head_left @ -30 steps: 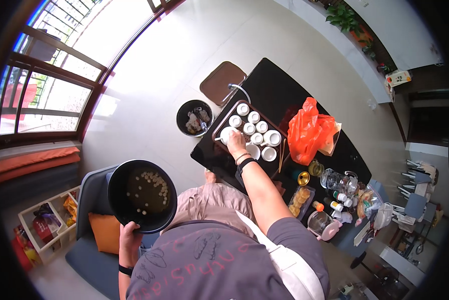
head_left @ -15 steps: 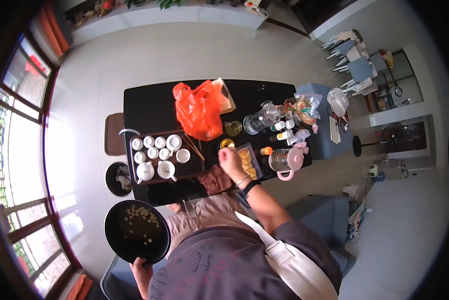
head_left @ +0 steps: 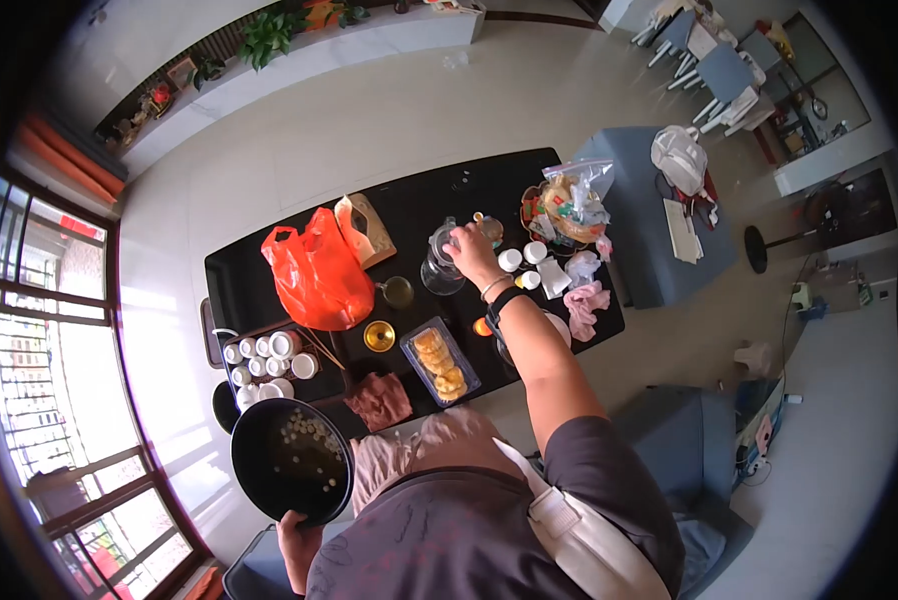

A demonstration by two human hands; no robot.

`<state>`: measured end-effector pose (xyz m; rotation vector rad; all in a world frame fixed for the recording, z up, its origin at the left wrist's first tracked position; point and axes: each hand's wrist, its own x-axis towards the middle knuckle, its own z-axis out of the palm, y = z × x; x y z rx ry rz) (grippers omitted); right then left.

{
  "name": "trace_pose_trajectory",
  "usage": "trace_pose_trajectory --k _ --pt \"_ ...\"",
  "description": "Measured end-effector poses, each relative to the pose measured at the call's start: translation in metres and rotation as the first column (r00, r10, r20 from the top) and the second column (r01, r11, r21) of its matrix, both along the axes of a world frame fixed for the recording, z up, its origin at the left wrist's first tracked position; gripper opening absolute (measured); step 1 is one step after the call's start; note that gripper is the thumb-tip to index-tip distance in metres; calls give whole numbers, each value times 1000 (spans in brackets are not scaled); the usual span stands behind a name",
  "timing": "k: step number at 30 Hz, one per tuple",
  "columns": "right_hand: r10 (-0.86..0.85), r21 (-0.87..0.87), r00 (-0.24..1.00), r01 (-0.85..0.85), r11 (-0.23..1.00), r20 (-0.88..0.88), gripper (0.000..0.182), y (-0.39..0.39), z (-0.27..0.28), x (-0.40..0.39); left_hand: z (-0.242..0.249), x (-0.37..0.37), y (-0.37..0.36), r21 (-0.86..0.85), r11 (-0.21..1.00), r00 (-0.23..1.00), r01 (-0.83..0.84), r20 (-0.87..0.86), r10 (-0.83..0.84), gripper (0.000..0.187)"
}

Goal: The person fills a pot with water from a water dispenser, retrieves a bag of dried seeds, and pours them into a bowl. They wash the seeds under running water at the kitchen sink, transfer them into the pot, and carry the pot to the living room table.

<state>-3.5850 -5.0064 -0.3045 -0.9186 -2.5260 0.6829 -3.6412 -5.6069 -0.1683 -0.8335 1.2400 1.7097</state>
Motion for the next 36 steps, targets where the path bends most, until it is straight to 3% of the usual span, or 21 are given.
trace_pose_trajectory --k 2,4,6,7,9,11,14,16,20,23,25,26,28,30,32,33,34,35,36 --pt "-81 112 958 116 987 -275 23 5 11 9 7 14 23 -24 999 1000 24 -4 -24 48" --pt "-177 -187 917 116 976 -356 24 -3 45 38 23 26 51 -66 996 998 62 -3 -62 50" --pt "-199 -356 914 65 932 -354 25 -23 58 81 28 32 70 -131 987 994 95 -36 -101 51" --pt "-177 -437 959 65 897 -221 25 -35 57 105 28 36 76 -154 982 992 110 -43 -118 51" --pt "4 -409 991 -60 911 -136 25 -67 42 152 24 36 83 -169 976 990 140 -4 -143 51" --pt "27 -472 999 -35 881 -23 24 -115 -4 194 28 34 99 -221 955 979 200 9 -203 51" --pt "56 -332 977 16 943 206 23 -173 -56 241 40 33 132 -268 923 956 275 -31 -293 49" --pt "17 -251 974 41 967 226 24 -185 -72 250 37 34 143 -25 960 948 279 -154 -280 47" --pt "-1 -210 975 50 976 223 23 -189 -109 259 33 24 146 -9 929 922 370 -122 -368 47" --pt "-20 -179 941 85 980 338 17 -191 -115 276 32 25 160 5 920 912 392 -131 -388 46" --pt "-37 -248 872 179 952 488 16 -197 -125 298 29 24 160 36 901 888 433 -187 -420 47" --pt "-144 -289 860 315 904 489 9 -201 -135 315 24 19 154 46 892 880 449 -196 -433 47" --pt "-200 -135 864 291 947 462 11 -200 -139 337 6 8 141 -146 863 866 484 -57 -496 47" --pt "-159 -195 844 294 936 513 17 -187 -128 347 7 9 148 -170 844 849 508 -65 -524 46" --pt "47 -407 765 289 867 642 22 -162 -112 350 10 15 163 -185 830 832 526 -91 -547 44" --pt "96 -473 704 364 802 704 31 -153 -119 353 12 17 175 -191 822 820 536 -112 -561 43" --pt "-548 -744 753 590 314 365 39 -156 -90 353 15 20 190 -193 816 808 545 -137 -573 42" --pt "-473 -688 770 617 383 428 39 -136 -106 359 19 25 211 -198 808 795 555 -162 -585 41" --pt "-169 -571 738 627 529 654 40 -120 -116 366 24 27 234 -207 798 778 566 -187 -600 40"
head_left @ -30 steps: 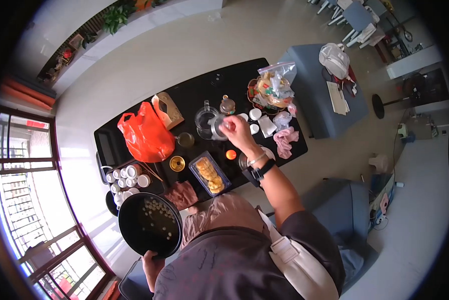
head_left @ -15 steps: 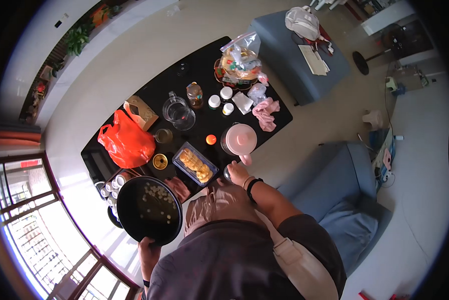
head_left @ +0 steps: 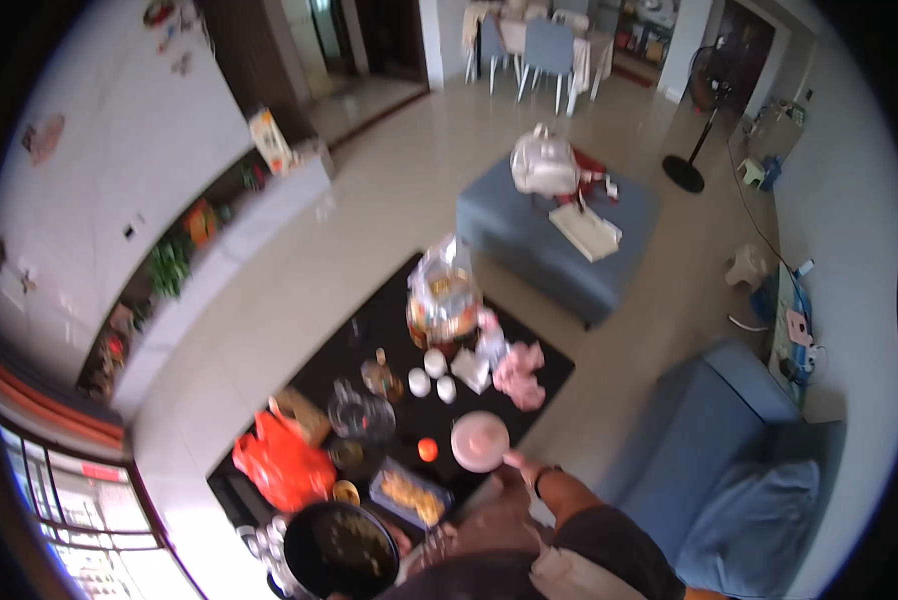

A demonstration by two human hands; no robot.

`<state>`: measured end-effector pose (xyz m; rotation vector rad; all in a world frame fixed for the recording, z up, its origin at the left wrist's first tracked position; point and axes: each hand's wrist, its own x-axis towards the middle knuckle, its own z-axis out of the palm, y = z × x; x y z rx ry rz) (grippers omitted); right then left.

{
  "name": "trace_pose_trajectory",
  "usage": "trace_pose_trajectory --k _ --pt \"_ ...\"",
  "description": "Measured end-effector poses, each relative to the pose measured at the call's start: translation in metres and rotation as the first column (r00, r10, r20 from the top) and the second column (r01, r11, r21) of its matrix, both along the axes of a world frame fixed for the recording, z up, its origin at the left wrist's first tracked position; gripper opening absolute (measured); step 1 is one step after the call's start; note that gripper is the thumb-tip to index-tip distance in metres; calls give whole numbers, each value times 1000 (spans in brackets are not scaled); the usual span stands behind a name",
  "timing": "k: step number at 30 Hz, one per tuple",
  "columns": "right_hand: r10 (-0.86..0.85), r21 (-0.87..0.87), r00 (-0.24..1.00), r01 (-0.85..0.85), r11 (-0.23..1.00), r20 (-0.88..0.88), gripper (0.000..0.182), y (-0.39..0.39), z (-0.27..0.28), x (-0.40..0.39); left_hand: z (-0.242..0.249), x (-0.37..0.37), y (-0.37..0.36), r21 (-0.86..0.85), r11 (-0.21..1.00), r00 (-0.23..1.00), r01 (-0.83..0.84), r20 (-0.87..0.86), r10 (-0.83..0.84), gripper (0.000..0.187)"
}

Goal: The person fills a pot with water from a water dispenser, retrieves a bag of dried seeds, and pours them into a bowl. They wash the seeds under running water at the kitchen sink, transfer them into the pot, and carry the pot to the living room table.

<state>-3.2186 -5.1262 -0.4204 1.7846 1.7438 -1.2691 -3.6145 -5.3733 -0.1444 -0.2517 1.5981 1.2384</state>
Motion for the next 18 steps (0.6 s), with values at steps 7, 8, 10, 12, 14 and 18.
trace_pose_trajectory --k 7,8,10,12,14,18 --pt "131 316 973 -187 930 193 28 81 -14 32 44 30 144 25 988 980 152 -132 -148 34" --pt "122 326 977 -175 929 177 28 93 -18 29 50 36 160 23 985 976 168 -144 -163 33" --pt "356 353 932 -353 866 59 23 112 -25 19 55 48 182 12 982 969 189 -163 -185 31" --pt "427 437 903 -406 802 55 27 123 -46 5 58 57 193 1 982 967 190 -173 -187 30" --pt "475 456 878 -445 771 54 26 132 -79 -6 60 65 196 -14 983 966 181 -183 -180 28" --pt "228 503 970 -159 850 -78 18 139 -24 -8 66 75 183 -44 989 969 138 -201 -144 24"
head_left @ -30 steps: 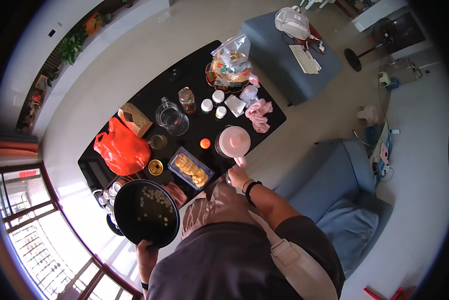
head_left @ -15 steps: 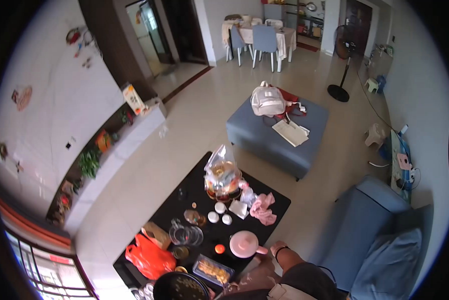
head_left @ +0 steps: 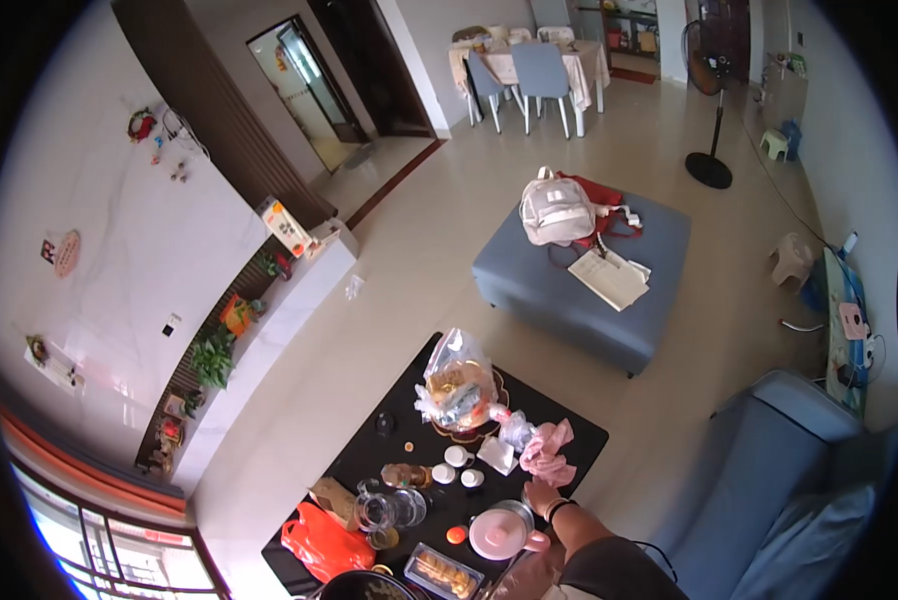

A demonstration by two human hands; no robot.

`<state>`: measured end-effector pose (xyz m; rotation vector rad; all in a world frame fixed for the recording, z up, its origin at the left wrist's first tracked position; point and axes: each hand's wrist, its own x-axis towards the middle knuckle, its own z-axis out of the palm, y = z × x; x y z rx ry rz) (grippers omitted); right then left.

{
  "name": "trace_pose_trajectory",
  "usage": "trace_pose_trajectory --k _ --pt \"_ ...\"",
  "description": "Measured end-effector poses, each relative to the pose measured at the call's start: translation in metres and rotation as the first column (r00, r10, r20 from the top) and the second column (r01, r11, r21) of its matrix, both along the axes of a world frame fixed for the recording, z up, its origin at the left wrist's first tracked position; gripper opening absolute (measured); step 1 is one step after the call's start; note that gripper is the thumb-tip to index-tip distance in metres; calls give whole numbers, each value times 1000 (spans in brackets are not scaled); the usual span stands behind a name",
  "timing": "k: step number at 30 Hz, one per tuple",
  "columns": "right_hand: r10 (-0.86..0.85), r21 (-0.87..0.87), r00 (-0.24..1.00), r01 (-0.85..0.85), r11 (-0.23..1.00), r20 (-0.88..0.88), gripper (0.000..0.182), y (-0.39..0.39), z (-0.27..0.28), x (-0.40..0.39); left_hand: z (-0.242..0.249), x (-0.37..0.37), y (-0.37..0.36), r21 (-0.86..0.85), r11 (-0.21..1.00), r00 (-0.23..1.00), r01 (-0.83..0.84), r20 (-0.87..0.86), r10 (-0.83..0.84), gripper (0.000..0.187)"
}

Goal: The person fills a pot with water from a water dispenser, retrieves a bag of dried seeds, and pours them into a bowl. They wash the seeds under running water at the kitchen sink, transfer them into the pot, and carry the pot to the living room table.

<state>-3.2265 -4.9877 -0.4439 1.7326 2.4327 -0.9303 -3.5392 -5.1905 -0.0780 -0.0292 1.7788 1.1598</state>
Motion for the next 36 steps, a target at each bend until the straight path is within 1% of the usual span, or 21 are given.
trace_pose_trajectory --k 3,4,6,8,9,10,12,16,18,19,20,21,22,23,25,27,28,30,31,33,36 --pt "-151 194 988 147 970 9 16 -19 22 5 2 3 -19 -1 999 999 -47 4 47 22" --pt "-130 135 991 131 982 -17 21 -30 4 10 1 3 -27 1 998 998 -60 10 60 21" --pt "13 -347 988 -66 935 -151 22 -43 -4 16 -2 1 -42 7 996 996 -87 21 87 19" --pt "56 -517 955 -207 831 -292 21 -65 -11 16 -4 -1 -61 15 994 993 -111 29 111 17" --pt "-87 -509 920 -131 850 -382 19 -74 19 17 -5 -2 -71 22 992 992 -121 36 120 17" --pt "-75 -506 927 -131 852 -367 19 -76 19 15 -7 -2 -81 28 990 990 -138 44 136 16" --pt "-183 -781 929 -150 607 -321 25 -78 15 18 -12 -2 -102 54 984 984 -170 59 167 14" --pt "92 -484 903 -309 819 -420 26 -84 14 3 -25 2 -151 113 966 971 -234 76 226 11" --pt "109 -367 934 -239 899 -340 24 -81 29 -3 -35 13 -186 160 959 972 -234 33 232 10" --pt "-25 -326 928 -106 939 -372 21 -85 29 -9 -43 18 -205 183 952 969 -246 20 247 9" --pt "-62 -322 892 -96 942 -448 22 -82 28 -16 -50 22 -219 203 938 959 -282 31 282 8" --pt "33 -207 865 -157 966 -501 22 -77 24 -19 -72 18 -245 103 875 872 -474 198 449 21" --pt "16 -266 840 -190 945 -543 20 -71 32 -23 -63 29 -235 226 771 797 -595 291 529 34" --pt "-1 -300 852 -183 936 -523 19 -65 28 -25 -57 31 -228 264 738 780 -621 301 548 46" --pt "22 -330 870 -210 920 -493 20 -56 31 -28 -53 33 -228 319 689 759 -650 299 578 49" --pt "-140 -495 846 -159 854 -515 19 -47 57 -33 -63 35 -243 336 646 728 -685 317 608 49" --pt "-142 -481 836 -159 862 -529 16 -42 70 -40 -65 36 -247 342 621 709 -705 325 626 49" --pt "-257 -625 844 -114 773 -472 14 -34 143 -70 -64 36 -250 339 586 677 -736 335 655 48" --pt "-162 -563 847 -182 806 -506 14 -31 177 -85 -66 38 -252 338 569 661 -749 339 669 46" --pt "81 -366 875 -281 887 -477 12 -8 179 -96 -74 40 -264 352 551 652 -756 339 678 46" --pt "348 -57 902 -374 926 -257 14 11 221 -132 -78 42 -272 363 504 614 -784 328 718 45"
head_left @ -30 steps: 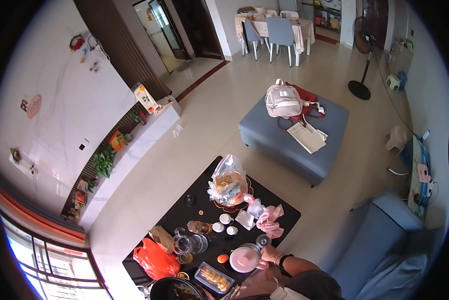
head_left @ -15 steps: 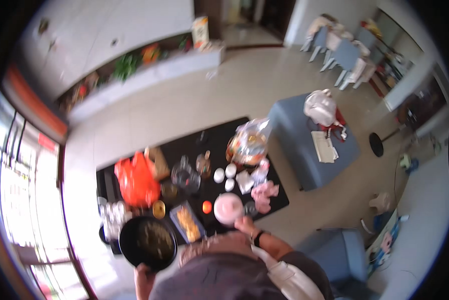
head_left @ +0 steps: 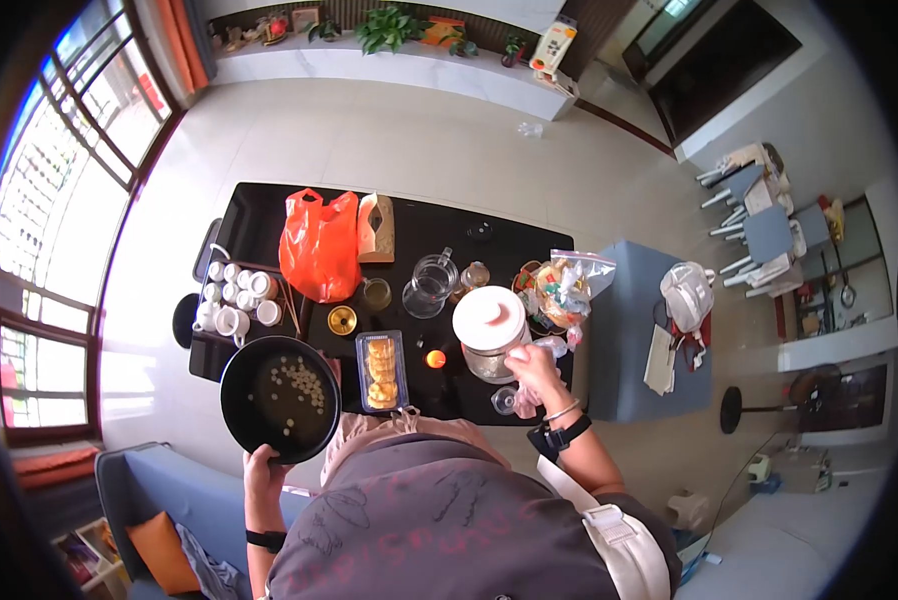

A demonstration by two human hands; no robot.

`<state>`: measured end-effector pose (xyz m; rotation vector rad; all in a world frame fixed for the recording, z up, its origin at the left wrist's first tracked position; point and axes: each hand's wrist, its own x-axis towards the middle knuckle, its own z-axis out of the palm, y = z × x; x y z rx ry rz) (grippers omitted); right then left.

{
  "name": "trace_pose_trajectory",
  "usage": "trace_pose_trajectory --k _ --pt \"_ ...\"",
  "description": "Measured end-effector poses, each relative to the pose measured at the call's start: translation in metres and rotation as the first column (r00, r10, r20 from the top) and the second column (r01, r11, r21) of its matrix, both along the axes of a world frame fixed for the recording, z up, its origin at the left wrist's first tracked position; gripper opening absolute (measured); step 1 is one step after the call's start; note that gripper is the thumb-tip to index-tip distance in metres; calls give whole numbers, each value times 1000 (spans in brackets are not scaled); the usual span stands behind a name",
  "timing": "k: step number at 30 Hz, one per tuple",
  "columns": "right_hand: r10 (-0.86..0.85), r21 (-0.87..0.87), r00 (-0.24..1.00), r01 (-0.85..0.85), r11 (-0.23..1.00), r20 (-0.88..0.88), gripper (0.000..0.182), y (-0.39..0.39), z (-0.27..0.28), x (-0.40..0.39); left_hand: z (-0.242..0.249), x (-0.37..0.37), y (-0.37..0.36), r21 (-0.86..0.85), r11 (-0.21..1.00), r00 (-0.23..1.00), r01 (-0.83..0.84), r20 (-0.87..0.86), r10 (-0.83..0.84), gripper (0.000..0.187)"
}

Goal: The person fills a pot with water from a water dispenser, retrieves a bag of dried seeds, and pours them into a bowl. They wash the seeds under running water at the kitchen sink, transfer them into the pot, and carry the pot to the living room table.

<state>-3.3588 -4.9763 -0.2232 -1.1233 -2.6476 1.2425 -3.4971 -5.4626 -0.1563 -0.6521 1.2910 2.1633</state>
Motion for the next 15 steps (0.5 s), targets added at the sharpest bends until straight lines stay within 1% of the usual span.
trace_pose_trajectory --k 1,2,4,5,6,8,9,10,13,14,15 --pt "168 196 985 -156 968 -45 20 0 34 -16 -3 0 -4 -7 1000 1000 -20 -5 20 44" --pt "227 278 973 -207 938 -43 23 7 40 -27 -6 1 -8 -13 999 999 -41 -10 40 43" --pt "161 145 986 -166 975 42 24 29 21 -41 -12 3 -14 -4 997 997 -77 0 77 40" --pt "165 99 984 -171 980 66 25 45 4 -47 -11 3 -16 -14 996 996 -90 6 91 40" --pt "185 111 980 -193 975 76 25 39 27 -62 -14 4 -18 -24 994 994 -105 12 105 39" --pt "129 52 953 -149 988 276 36 25 69 -89 -24 7 -24 -7 991 990 -137 19 137 37" --pt "216 178 952 -257 950 218 36 31 63 -95 -26 9 -26 -12 988 988 -155 21 155 36" --pt "234 183 946 -278 943 226 36 34 60 -102 -27 10 -27 -19 985 985 -171 22 172 34" --pt "244 98 920 -285 953 308 35 35 63 -124 -33 17 -33 -5 975 974 -223 30 223 32" --pt "259 101 912 -304 947 317 35 39 54 -127 -35 20 -34 -5 970 970 -241 35 241 31" --pt "261 73 924 -292 954 279 33 45 42 -131 -32 21 -33 -27 964 963 -265 41 266 30"
